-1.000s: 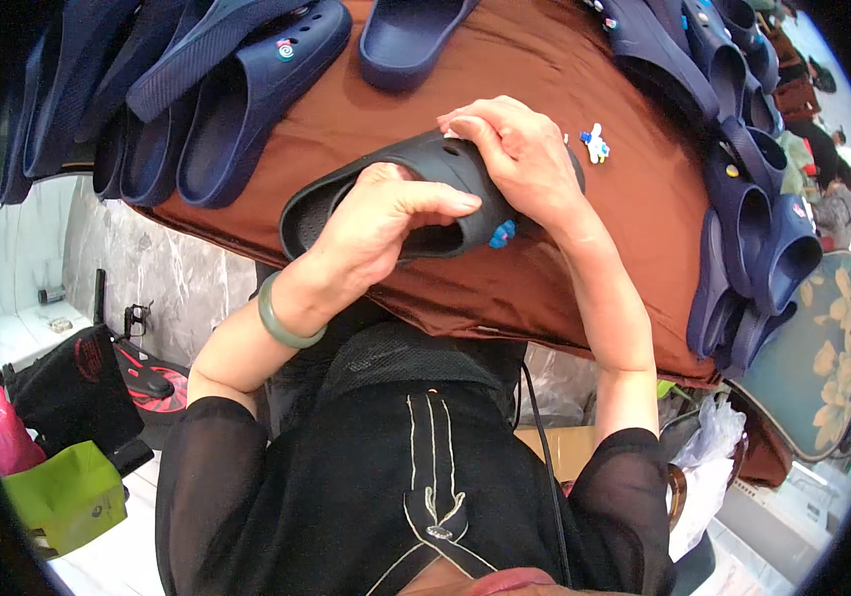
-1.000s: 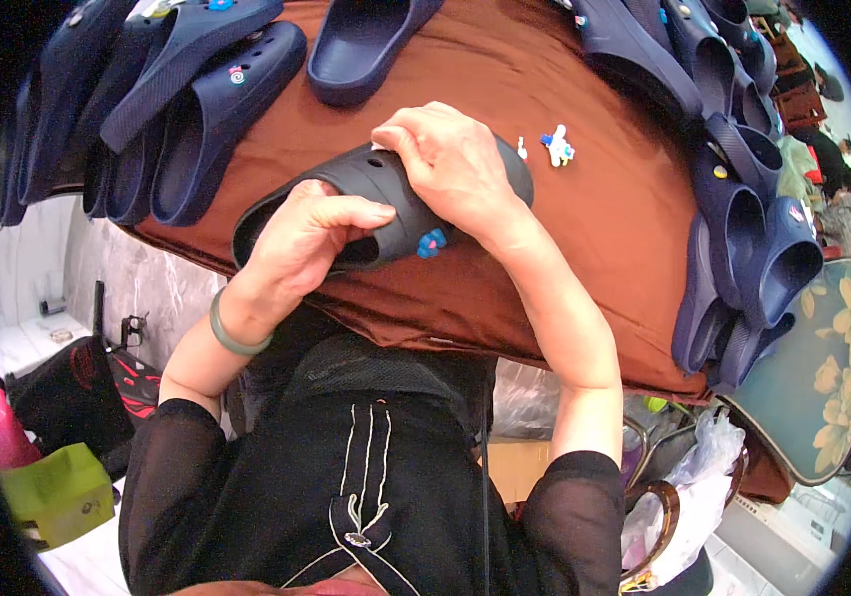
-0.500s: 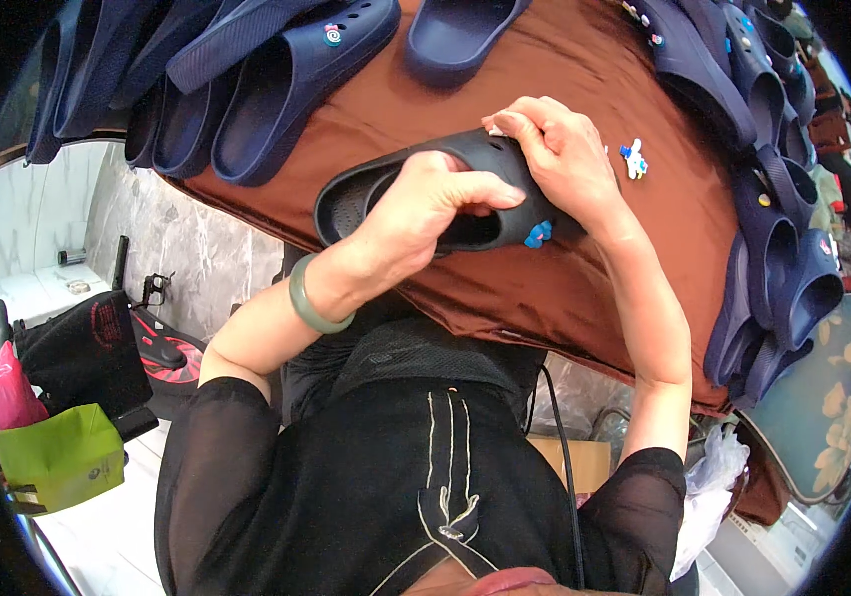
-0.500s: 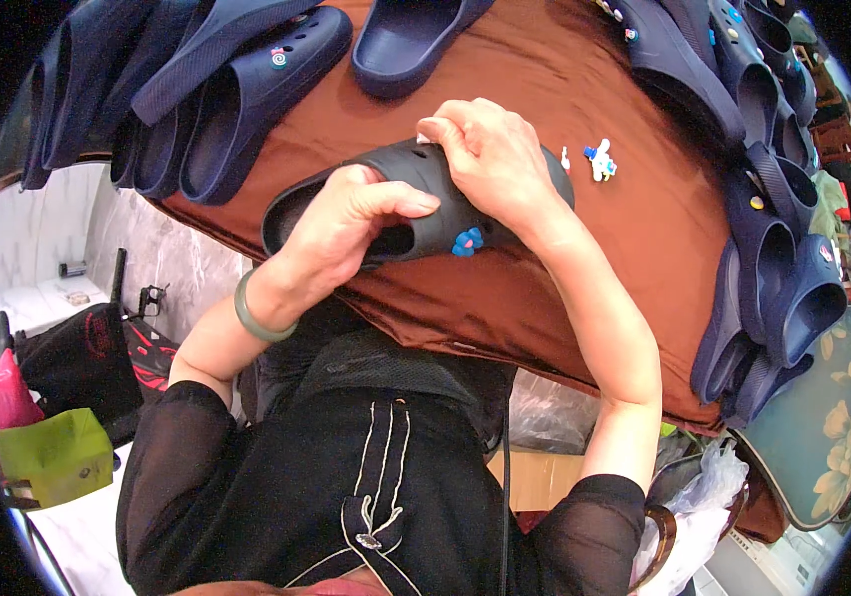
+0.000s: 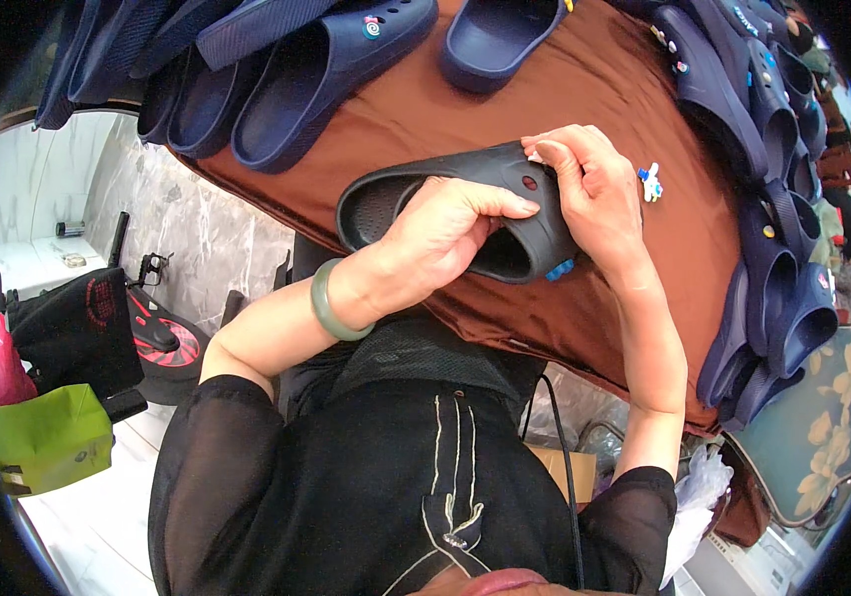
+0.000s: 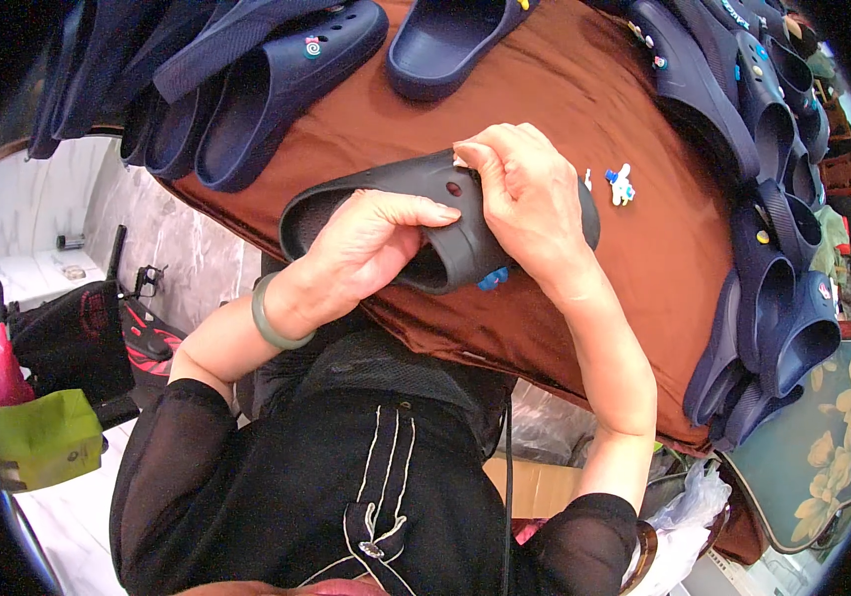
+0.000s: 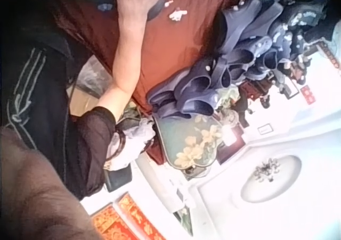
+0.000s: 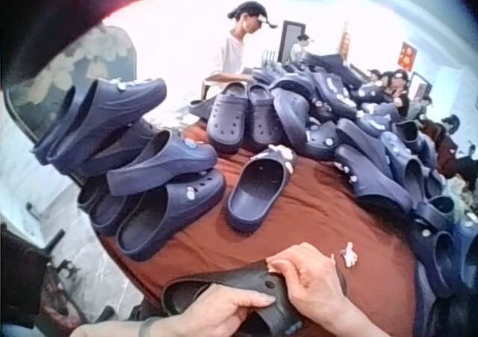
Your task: Attaching decorative charms and pins to the holes of foam clog shoes.
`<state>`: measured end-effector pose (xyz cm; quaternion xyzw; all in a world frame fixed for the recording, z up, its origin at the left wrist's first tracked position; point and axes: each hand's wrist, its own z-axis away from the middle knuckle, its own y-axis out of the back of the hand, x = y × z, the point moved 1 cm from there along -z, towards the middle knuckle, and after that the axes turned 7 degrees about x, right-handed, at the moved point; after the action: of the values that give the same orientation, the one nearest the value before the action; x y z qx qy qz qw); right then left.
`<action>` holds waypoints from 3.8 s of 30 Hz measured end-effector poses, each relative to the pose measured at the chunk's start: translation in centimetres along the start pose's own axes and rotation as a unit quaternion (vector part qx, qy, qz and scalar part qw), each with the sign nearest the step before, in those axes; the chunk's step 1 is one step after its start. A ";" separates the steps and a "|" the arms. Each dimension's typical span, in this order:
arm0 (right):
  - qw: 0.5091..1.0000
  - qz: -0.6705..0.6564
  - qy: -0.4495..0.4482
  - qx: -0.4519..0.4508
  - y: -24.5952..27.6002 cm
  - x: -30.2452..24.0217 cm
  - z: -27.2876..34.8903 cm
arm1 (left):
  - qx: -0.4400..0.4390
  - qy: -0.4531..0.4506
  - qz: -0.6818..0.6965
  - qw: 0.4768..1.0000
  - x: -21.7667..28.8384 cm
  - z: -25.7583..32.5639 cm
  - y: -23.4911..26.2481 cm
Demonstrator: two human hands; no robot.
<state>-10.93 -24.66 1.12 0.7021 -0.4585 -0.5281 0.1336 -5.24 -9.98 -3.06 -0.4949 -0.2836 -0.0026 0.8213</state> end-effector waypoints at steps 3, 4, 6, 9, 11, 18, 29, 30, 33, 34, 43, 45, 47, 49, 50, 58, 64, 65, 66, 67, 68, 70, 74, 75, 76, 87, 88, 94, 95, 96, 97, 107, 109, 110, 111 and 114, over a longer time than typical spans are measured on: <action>0.978 -0.181 -0.098 0.035 0.0 0.2 -0.1 | 0.002 0.001 -0.022 1.000 -0.2 0.9 0.0; 0.957 -0.233 -0.170 0.023 0.8 -0.1 -0.4 | 0.003 0.001 -0.045 0.999 -0.2 1.2 0.0; 0.962 -0.226 -0.148 0.039 1.4 0.3 -0.1 | 0.005 0.006 -0.042 0.999 -0.2 1.2 -0.1; 0.959 -0.233 -0.139 0.087 3.0 1.5 0.7 | 0.000 0.036 -0.039 0.999 0.0 1.4 -0.1; 0.959 -0.193 -0.174 0.114 5.1 3.9 1.9 | -0.027 0.052 -0.054 0.997 0.6 1.4 -0.6; 0.973 -0.007 -0.162 0.167 5.9 11.4 7.0 | -0.037 0.093 -0.098 0.990 1.3 -0.7 -1.2; 0.943 0.274 0.171 0.077 1.2 -0.5 6.3 | -0.060 -0.133 -0.438 0.887 0.6 0.2 -2.6; 0.945 0.274 0.170 0.063 1.2 -0.4 6.4 | -0.063 -0.131 -0.439 0.887 0.6 0.1 -2.4; 0.943 0.268 0.191 0.044 1.6 0.1 6.7 | -0.048 -0.114 -0.490 0.863 0.7 -0.2 -1.6; 0.944 0.267 0.190 0.043 1.6 0.3 6.7 | -0.049 -0.099 -0.474 0.874 0.7 -0.2 -1.6; 0.975 0.128 0.179 0.016 3.2 2.5 6.6 | -0.076 -0.071 -0.362 0.926 0.6 -0.3 -2.4; 0.994 0.054 0.094 0.031 4.6 3.5 7.4 | -0.081 -0.074 -0.364 0.925 0.6 -0.2 -2.6; 0.994 0.076 -0.005 0.080 6.2 4.8 8.6 | -0.100 -0.088 -0.377 0.917 0.9 0.0 -3.2; 0.984 0.153 -0.009 0.091 7.7 6.9 9.3 | -0.101 -0.083 -0.367 0.921 0.9 0.1 -3.4; 0.982 0.161 -0.018 0.093 8.3 7.9 9.8 | -0.104 -0.078 -0.358 0.925 0.9 0.1 -3.5; 0.974 0.206 -0.004 0.093 10.1 12.5 8.2 | -0.022 0.003 -0.307 0.952 1.4 0.0 -3.5; 0.978 0.211 0.000 0.011 9.3 15.3 4.8 | 0.009 -0.040 -0.328 0.944 1.0 -0.4 -2.5; 0.977 0.211 0.004 0.013 9.1 15.5 4.5 | -0.012 -0.033 -0.314 0.949 1.1 -0.4 -2.6; 0.977 0.213 0.005 0.011 9.1 15.4 4.5 | -0.033 -0.026 -0.299 0.953 1.2 -0.4 -2.8; 0.978 0.197 0.000 0.065 9.3 15.2 4.6 | -0.034 -0.026 -0.296 0.954 1.1 -0.4 -2.8; 0.978 0.176 -0.002 0.116 9.0 14.7 4.5 | -0.012 -0.025 -0.319 0.947 1.1 -0.4 -2.6; 0.980 0.156 0.027 0.122 8.7 11.2 4.6 | 0.012 -0.024 -0.334 0.942 1.0 -0.3 -2.4; 0.976 0.163 0.094 0.106 6.7 4.9 5.8 | 0.032 -0.037 -0.377 0.925 0.8 -0.4 -1.8; 0.973 0.171 0.122 0.096 6.6 4.5 6.0 | 0.015 -0.037 -0.371 0.928 0.7 -0.6 -1.7; 0.966 0.199 0.141 0.092 6.5 4.5 6.3 | 0.015 -0.037 -0.368 0.929 0.6 -0.7 -1.5; 0.845 0.467 0.199 -0.171 5.9 -0.4 4.7 | -0.017 -0.147 -0.399 0.905 0.3 1.0 -2.6; 0.844 0.467 0.197 -0.172 5.8 -0.4 4.6 | -0.009 -0.165 -0.464 0.870 0.3 1.1 -2.2; 0.984 0.091 -0.028 -0.149 8.4 3.0 2.9 | -0.071 -0.178 -0.364 0.912 0.1 1.1 -1.8; 0.984 0.093 -0.030 -0.146 8.1 3.4 2.8 | -0.075 -0.177 -0.364 0.911 0.1 1.2 -1.8; 0.993 0.054 -0.010 -0.101 7.6 3.5 2.7 | -0.069 -0.169 -0.378 0.908 0.1 1.4 -1.8; 0.998 0.016 0.010 -0.055 7.3 3.5 2.8 | -0.063 -0.161 -0.392 0.904 0.0 1.5 -1.8; 0.976 -0.113 -0.169 0.084 6.2 4.6 4.4 | -0.014 -0.207 -0.536 0.819 0.5 2.0 -0.2; 0.968 -0.120 -0.180 0.130 9.0 9.2 5.3 | -0.011 -0.119 -0.514 0.850 0.6 1.5 -0.5; 0.976 -0.060 -0.178 0.115 9.8 11.7 6.1 | -0.004 -0.150 -0.529 0.835 0.4 1.6 -0.6; 0.980 -0.001 -0.174 0.097 10.0 12.6 6.3 | 0.005 -0.182 -0.543 0.820 0.2 1.6 -0.7; 0.966 0.004 -0.258 0.016 8.8 12.7 7.0 | 0.042 -0.115 -0.418 0.900 -0.4 1.3 -1.0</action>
<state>-21.10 -37.40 -3.67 0.5421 -0.4885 -0.6837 0.0018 -6.45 -9.55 -1.92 -0.2933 -0.5566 -0.2766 0.7264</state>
